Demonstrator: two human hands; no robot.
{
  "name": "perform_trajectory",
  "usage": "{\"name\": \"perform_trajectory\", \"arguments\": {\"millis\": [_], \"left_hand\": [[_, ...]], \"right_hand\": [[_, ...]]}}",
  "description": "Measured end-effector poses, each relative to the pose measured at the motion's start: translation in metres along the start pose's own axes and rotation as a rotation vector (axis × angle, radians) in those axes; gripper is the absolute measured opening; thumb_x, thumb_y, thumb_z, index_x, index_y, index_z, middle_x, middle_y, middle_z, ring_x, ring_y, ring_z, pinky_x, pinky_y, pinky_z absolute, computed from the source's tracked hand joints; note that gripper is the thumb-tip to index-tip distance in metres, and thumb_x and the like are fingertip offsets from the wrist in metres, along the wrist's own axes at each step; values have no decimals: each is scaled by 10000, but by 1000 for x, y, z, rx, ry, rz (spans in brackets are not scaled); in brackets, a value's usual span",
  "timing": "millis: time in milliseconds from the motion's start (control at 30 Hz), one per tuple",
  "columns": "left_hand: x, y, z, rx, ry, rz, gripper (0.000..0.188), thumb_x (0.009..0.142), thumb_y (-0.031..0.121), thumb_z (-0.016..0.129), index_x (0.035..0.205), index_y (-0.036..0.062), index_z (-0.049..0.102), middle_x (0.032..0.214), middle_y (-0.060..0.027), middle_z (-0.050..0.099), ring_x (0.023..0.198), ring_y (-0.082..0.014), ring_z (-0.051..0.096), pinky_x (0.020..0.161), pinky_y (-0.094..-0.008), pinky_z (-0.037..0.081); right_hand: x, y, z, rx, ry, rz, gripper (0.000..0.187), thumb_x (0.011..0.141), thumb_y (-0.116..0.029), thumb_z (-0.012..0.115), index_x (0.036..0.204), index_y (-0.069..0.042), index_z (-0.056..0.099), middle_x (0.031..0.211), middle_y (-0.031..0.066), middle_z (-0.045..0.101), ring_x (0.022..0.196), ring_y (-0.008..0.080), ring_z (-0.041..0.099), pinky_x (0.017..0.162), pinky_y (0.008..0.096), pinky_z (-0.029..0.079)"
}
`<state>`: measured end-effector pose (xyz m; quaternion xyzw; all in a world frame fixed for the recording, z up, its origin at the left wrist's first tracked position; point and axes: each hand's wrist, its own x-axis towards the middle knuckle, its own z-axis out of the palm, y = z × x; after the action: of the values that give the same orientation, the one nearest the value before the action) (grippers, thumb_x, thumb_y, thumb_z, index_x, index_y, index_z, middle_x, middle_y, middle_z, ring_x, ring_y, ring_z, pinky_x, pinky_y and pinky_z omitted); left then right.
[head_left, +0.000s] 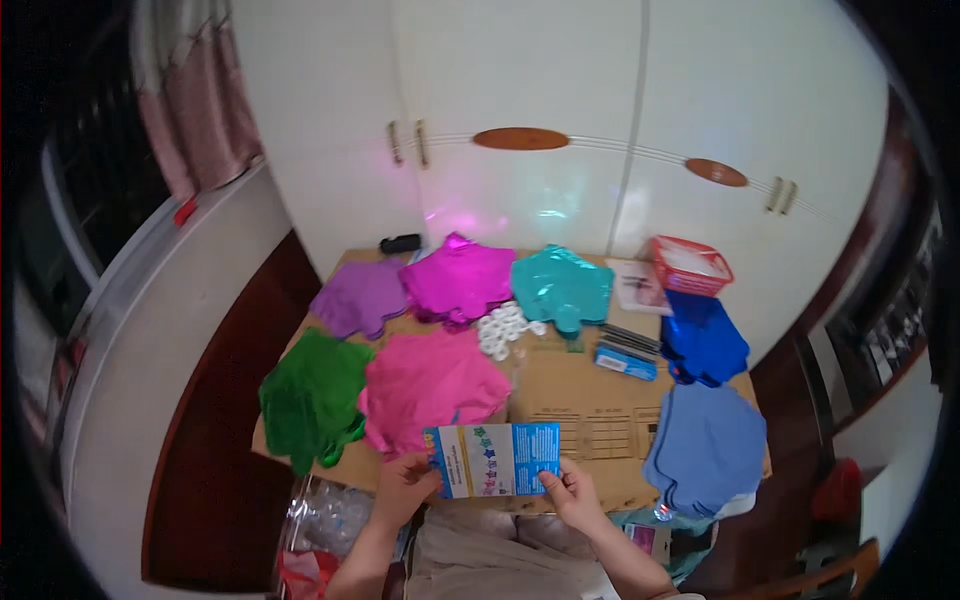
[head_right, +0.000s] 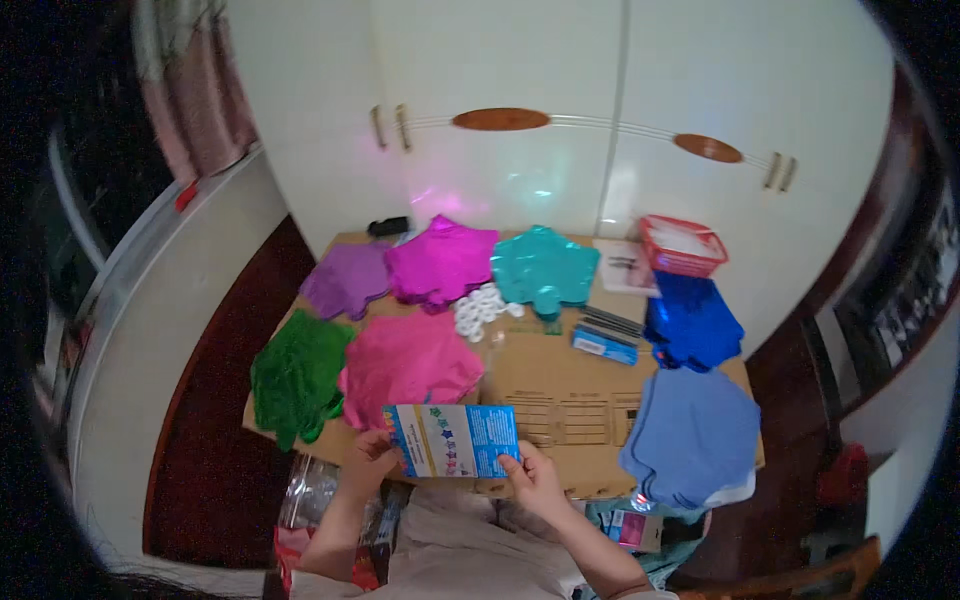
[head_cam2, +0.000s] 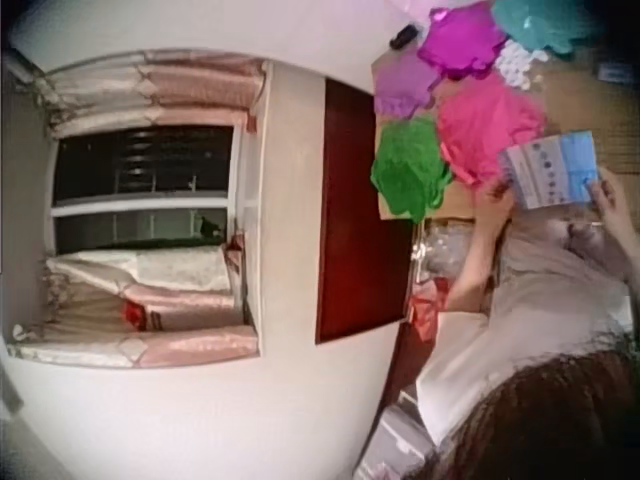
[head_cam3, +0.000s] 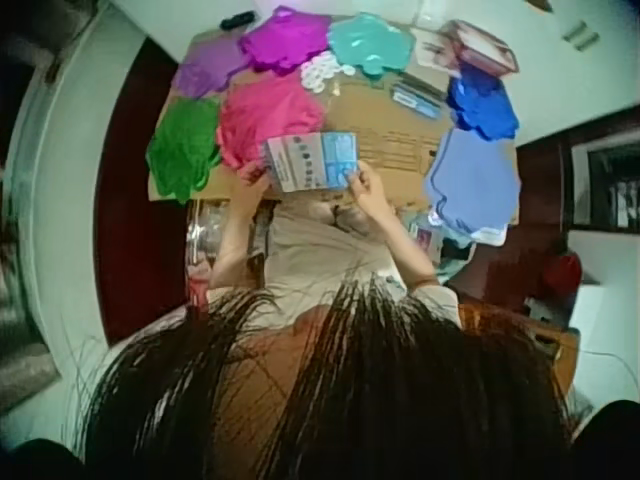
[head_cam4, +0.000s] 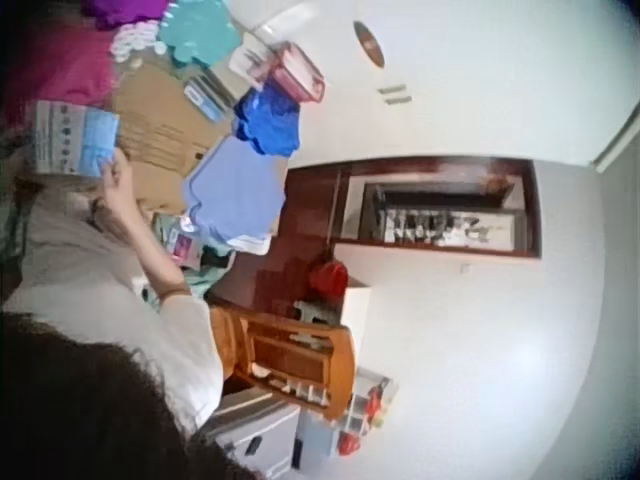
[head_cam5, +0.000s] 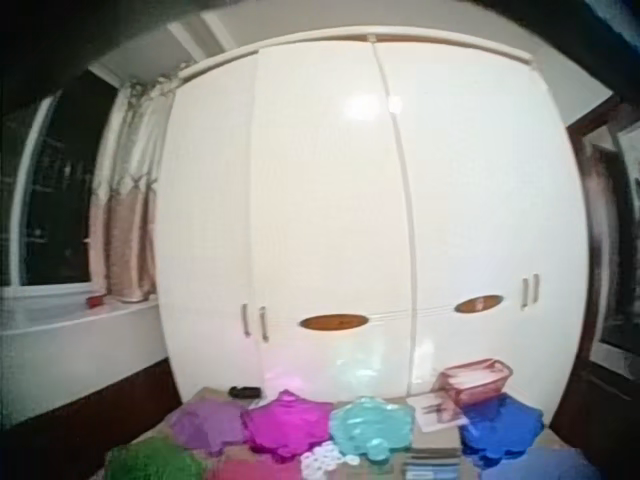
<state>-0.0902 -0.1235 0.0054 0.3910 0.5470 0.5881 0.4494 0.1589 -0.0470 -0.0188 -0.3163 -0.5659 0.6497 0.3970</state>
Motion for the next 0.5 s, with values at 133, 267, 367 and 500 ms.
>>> {"name": "perform_trajectory", "arguments": {"millis": [133,267,367,500], "left_hand": [[-29,-5,-35,144,290,98,158,772,-28,574,927,-9,589,734,-13,587,651,-66,553,581,-201,443],[-72,-13,-96,221,584,69,110,717,-37,558,808,-6,610,647,25,559,574,-37,512,514,-192,419],[-107,-32,-158,511,801,92,77,709,-20,558,769,-2,602,604,-1,551,547,-48,509,489,-208,412],[-141,-73,-233,549,989,-113,44,662,20,589,689,-13,579,560,-31,546,533,-81,520,474,-242,406]], "right_hand": [[1,-12,57,-336,-90,-36,139,877,-104,527,994,-38,563,692,8,549,618,53,455,551,230,398],[14,2,128,-466,-237,-272,184,834,-119,566,999,-37,556,676,150,575,545,243,566,509,327,435],[23,24,192,-499,-410,-240,186,827,-132,561,987,-38,539,708,205,570,622,370,573,534,396,450],[36,73,275,-561,-572,-313,162,828,-187,552,890,-38,535,674,212,560,651,397,563,560,455,436]]}}
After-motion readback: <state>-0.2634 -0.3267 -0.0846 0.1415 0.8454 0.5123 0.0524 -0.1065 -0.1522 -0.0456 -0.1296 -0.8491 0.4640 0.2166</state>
